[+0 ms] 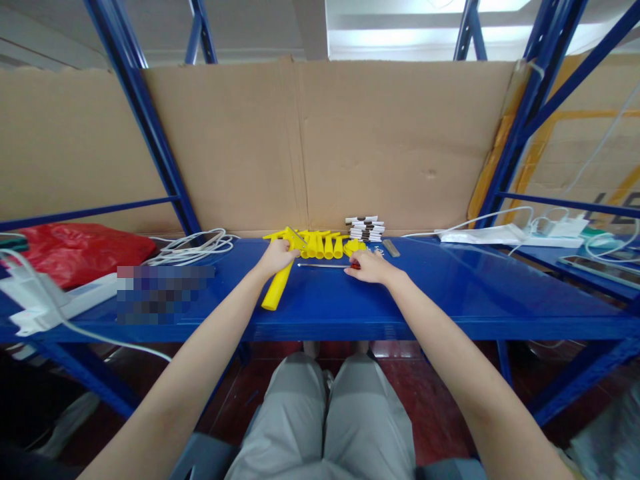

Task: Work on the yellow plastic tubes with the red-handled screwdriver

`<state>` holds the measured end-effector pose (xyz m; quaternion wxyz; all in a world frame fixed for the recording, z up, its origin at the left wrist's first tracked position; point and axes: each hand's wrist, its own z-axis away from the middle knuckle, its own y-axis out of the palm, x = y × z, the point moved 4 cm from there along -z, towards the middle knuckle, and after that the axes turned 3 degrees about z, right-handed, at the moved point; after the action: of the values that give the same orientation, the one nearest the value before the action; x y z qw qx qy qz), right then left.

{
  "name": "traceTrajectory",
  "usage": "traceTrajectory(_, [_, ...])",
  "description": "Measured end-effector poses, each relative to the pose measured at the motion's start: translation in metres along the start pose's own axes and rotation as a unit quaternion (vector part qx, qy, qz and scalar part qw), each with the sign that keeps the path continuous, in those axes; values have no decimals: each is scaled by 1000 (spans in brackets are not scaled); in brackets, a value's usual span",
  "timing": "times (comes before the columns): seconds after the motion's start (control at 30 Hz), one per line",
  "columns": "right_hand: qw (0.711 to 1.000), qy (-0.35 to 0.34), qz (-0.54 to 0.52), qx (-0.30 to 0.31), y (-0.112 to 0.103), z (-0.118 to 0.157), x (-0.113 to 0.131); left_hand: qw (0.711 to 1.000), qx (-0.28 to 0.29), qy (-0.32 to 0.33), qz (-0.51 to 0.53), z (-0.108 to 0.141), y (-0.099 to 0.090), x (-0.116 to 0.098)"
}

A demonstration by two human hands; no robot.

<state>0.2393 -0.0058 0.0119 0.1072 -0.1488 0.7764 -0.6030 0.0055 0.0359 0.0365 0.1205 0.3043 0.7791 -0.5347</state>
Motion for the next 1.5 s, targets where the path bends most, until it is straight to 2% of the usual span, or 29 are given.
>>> traceTrajectory(0.13, [996,-45,46,-55,-5,-3,26,1000,7,2,15,1,0,0])
traceTrajectory(0.27, [993,-89,62,-53,-7,-17,53,999,2,6,40,0,1,0])
traceTrajectory(0.53, [994,-30,-36,-100,-6,-56,80,998,1,29,60,3,1,-4])
traceTrajectory(0.8, [989,13,-92,-117,1,-79,77,994,18,52,95,2,5,-3])
traceTrajectory(1.13, [991,-13,-78,-104,-2,-81,78,994,16,59,87,3,4,-4])
traceTrajectory(1.3, [995,-19,-40,-90,-8,-76,75,998,3,24,54,4,-1,-5])
traceTrajectory(1.4, [995,-26,-31,-87,-16,-73,64,999,-10,3,33,2,-3,-1])
traceTrajectory(1.5, [997,11,-26,-75,-23,-71,36,999,-5,11,37,0,-2,0])
